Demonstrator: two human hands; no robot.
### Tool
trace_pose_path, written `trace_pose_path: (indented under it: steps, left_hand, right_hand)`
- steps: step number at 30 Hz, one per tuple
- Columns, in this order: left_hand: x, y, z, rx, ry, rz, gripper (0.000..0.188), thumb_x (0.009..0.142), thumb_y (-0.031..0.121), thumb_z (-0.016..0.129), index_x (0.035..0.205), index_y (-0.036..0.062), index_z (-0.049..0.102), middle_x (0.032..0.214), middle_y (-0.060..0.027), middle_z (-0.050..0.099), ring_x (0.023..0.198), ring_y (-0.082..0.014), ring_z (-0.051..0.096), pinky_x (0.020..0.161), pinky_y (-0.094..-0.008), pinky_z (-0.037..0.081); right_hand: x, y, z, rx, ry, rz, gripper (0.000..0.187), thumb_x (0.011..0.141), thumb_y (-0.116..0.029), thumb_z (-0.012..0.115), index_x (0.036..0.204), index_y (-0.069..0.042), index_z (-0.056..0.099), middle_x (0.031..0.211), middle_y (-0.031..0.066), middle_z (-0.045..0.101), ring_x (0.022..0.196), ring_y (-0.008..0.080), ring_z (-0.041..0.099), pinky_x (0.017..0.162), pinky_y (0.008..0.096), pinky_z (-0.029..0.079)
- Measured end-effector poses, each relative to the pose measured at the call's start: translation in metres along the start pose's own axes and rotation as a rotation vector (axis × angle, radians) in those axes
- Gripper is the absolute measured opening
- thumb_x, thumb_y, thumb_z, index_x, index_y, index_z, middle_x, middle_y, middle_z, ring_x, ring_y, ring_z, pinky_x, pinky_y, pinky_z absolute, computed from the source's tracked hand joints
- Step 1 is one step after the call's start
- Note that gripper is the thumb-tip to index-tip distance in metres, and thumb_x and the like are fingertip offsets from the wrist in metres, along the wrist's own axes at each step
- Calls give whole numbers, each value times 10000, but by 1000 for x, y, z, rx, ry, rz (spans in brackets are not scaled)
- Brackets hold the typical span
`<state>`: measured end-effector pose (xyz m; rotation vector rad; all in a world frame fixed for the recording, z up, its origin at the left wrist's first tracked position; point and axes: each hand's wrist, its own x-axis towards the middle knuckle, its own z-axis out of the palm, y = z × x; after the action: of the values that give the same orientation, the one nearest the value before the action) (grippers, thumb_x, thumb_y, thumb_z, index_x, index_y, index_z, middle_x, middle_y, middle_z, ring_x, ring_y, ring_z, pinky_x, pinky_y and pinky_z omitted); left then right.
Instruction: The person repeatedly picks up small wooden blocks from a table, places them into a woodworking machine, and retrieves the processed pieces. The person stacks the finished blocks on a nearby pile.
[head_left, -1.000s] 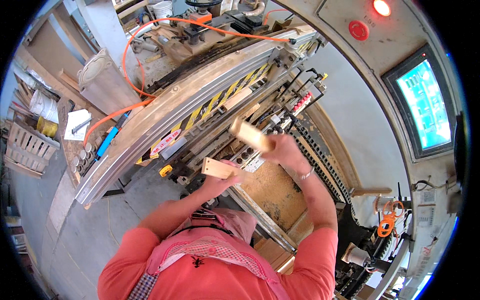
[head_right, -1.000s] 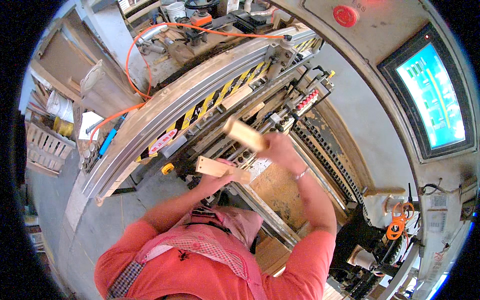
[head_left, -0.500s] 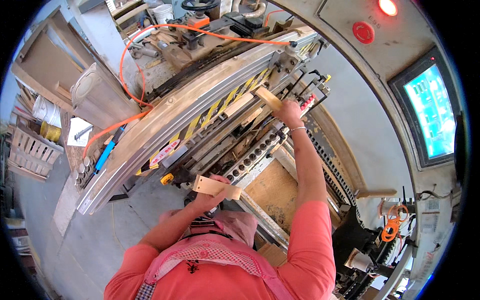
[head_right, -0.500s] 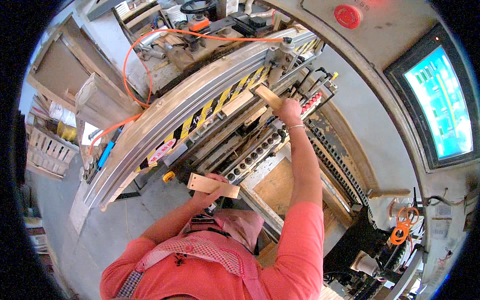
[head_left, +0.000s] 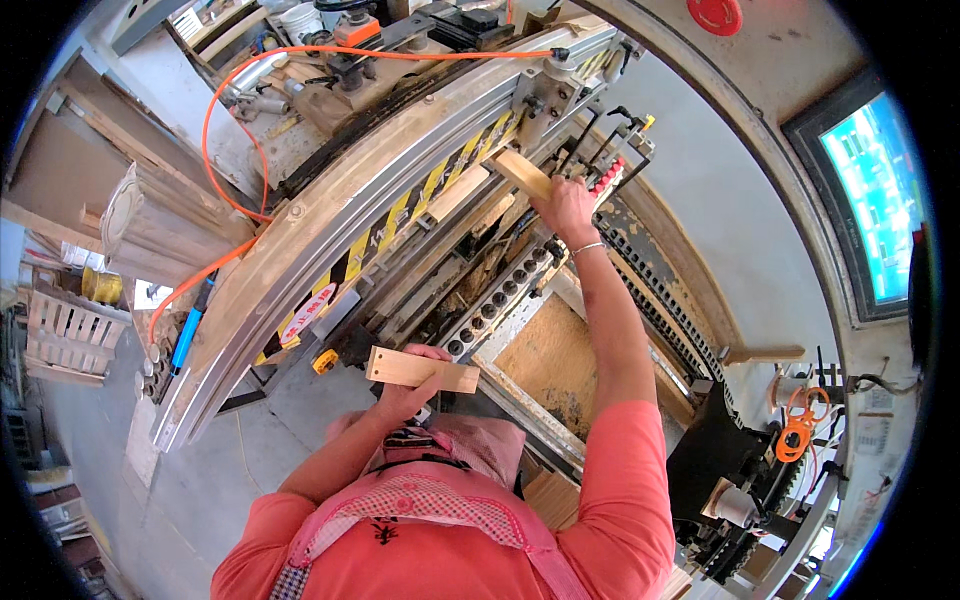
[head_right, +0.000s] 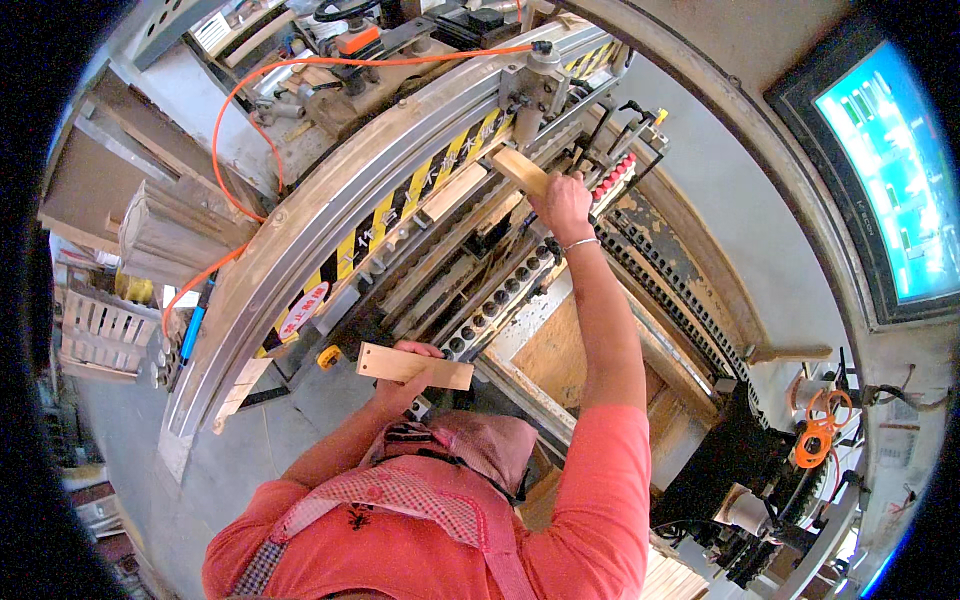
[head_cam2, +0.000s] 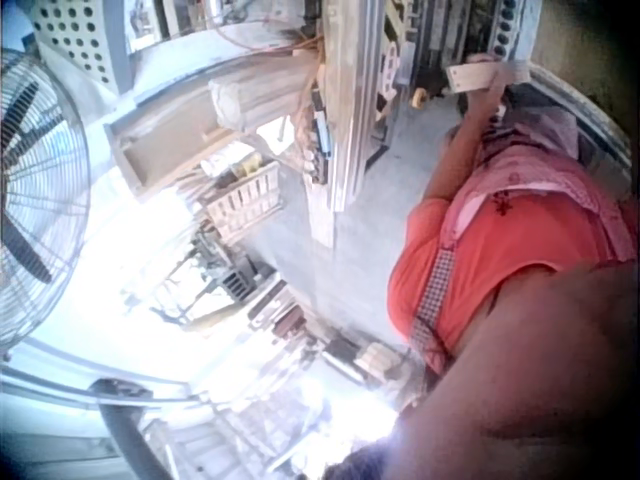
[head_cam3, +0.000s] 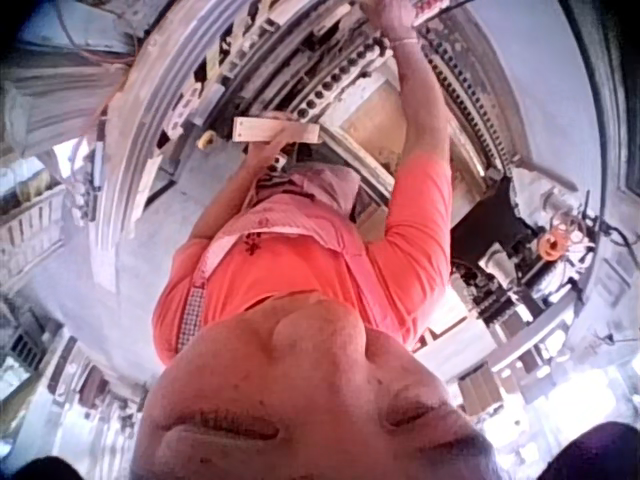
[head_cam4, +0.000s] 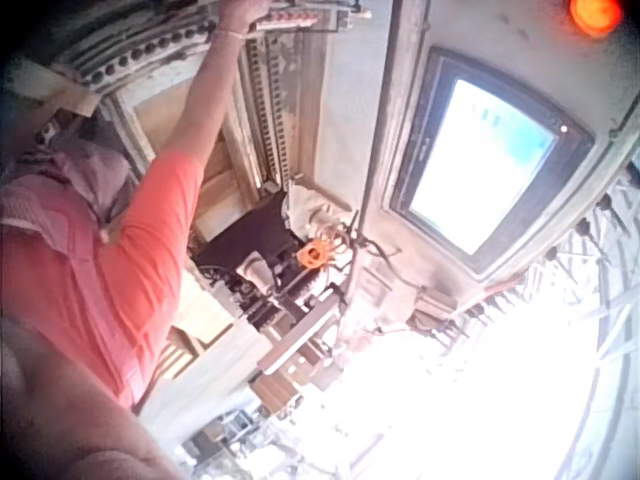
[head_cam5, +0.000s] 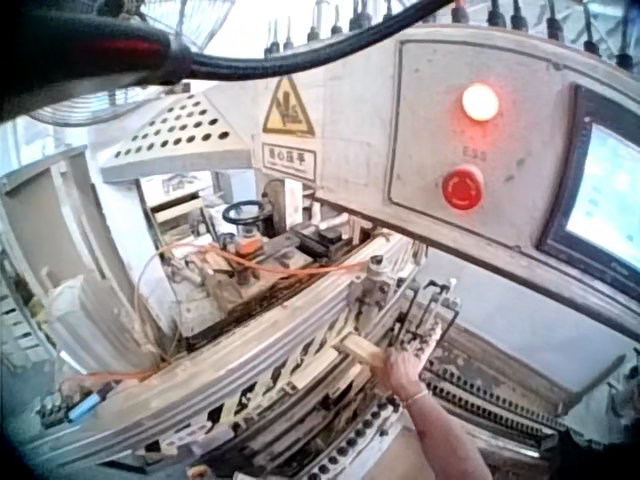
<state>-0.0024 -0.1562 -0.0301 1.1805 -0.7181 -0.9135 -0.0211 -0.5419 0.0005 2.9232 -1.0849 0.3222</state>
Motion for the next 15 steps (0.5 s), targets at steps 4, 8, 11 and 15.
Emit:
trace_pose_path:
  steps: [4, 8, 11, 15]
  left_hand:
    - [2, 0, 1, 9, -8, 29, 263, 807, -36, 542, 1028, 43, 422, 1054, -126, 521, 1004, -181, 508, 912, -334, 400]
    - [2, -3, 0, 1, 0, 15, 260, 811, -33, 542, 1028, 41, 420, 1053, -127, 521, 1009, -182, 508, 914, -338, 400]
    - [2, 2, 2, 1, -1, 11, 261, 815, -31, 541, 1031, 43, 415, 1055, -127, 519, 1009, -182, 506, 916, -337, 399]
    - [2, 4, 3, -7, 1, -7, 259, 821, -30, 535, 1033, 47, 409, 1064, -127, 513, 1011, -179, 503, 917, -334, 395]
  right_hand:
    - [-1, 3, 1, -75, 0, -48, 444, 715, -457, 672, 822, -28, 627, 772, 119, 651, 847, 281, 600, 632, 376, 526]
    - [4, -6, -10, -39, -111, -26, 497, 742, -499, 633, 894, -26, 603, 804, 128, 651, 902, 273, 592, 719, 381, 503]
    - [7, -10, -9, -63, -77, -31, 500, 748, -509, 624, 902, -34, 603, 804, 129, 651, 875, 264, 605, 703, 374, 506]
    - [7, -4, 1, -39, -51, -28, 500, 748, -511, 625, 900, -36, 601, 803, 133, 649, 852, 269, 615, 693, 370, 509]
